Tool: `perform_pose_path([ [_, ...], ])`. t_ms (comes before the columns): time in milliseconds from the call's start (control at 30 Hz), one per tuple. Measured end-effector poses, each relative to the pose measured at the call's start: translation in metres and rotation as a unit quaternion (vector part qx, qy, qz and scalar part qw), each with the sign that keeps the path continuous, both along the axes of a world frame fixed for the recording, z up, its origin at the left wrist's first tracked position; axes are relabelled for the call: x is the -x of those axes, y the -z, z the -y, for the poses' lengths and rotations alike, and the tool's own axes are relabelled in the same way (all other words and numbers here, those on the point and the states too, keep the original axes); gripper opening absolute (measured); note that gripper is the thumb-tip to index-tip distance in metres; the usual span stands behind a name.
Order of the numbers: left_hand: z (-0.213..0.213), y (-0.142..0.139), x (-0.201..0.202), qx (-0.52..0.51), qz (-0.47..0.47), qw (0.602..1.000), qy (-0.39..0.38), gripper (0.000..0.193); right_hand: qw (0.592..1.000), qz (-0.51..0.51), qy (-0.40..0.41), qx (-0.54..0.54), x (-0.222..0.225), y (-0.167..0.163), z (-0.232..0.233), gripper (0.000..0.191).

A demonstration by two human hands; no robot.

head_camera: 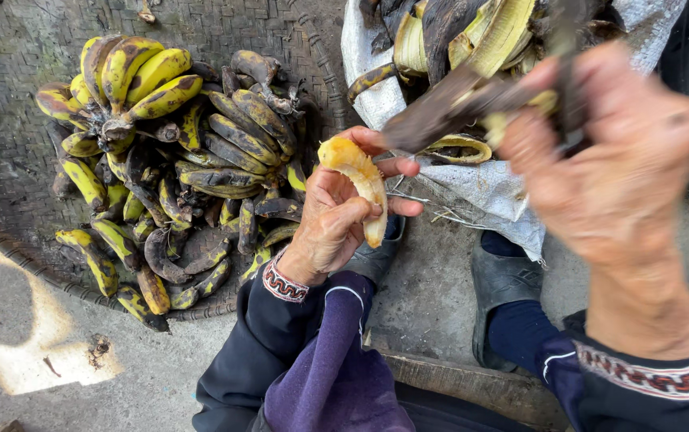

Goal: The person sits and peels overripe bananas one at a time with a knife, cutting away the dark skin and placing the peeled fruit into a wooden slatted tray while discarding peels into a sack.

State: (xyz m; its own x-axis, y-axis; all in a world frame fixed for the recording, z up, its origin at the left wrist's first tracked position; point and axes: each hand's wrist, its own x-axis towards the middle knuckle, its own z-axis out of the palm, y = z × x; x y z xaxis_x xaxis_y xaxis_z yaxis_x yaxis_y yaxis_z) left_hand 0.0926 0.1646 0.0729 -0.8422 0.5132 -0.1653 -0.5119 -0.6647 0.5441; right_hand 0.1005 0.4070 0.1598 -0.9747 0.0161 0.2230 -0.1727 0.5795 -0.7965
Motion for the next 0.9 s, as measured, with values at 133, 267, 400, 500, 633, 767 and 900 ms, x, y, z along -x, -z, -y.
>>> perform_pose_path([
  [133, -0.001, 0.005, 0.006, 0.027, 0.001, 0.999, -0.043, 0.045, 0.992, -0.049, -0.060, -0.098, 0.023, -0.009, -0.030, 0.032],
  [267, 0.007, 0.001, 0.023, 0.072, -0.010, 0.992, -0.101, 0.036, 0.995, 0.075, -0.059, -0.037, 0.029, -0.011, -0.024, 0.026],
  [400, 0.018, -0.010, 0.038, 0.068, -0.003, 0.981, -0.182, 0.036, 0.951, 0.167, -0.215, 0.148, 0.004, 0.010, 0.020, 0.023],
  [500, 0.025, -0.019, 0.042, 0.030, -0.009, 0.975, -0.218, 0.032, 0.917, 0.276, -0.197, 0.211, -0.015, 0.035, 0.045, 0.028],
  [633, 0.029, -0.027, 0.042, -0.012, -0.012, 0.972, -0.234, 0.027, 0.919, 0.283, -0.203, 0.185, -0.023, 0.053, 0.052, 0.032],
  [767, 0.026, -0.027, 0.041, -0.034, 0.000, 0.970, -0.239, 0.026, 0.921, 0.288, -0.202, 0.167, -0.021, 0.050, 0.052, 0.033],
  [900, 0.025, -0.028, 0.036, -0.061, 0.009, 0.969, -0.239, 0.025, 0.933, 0.263, -0.206, 0.137, -0.021, 0.047, 0.055, 0.032],
])
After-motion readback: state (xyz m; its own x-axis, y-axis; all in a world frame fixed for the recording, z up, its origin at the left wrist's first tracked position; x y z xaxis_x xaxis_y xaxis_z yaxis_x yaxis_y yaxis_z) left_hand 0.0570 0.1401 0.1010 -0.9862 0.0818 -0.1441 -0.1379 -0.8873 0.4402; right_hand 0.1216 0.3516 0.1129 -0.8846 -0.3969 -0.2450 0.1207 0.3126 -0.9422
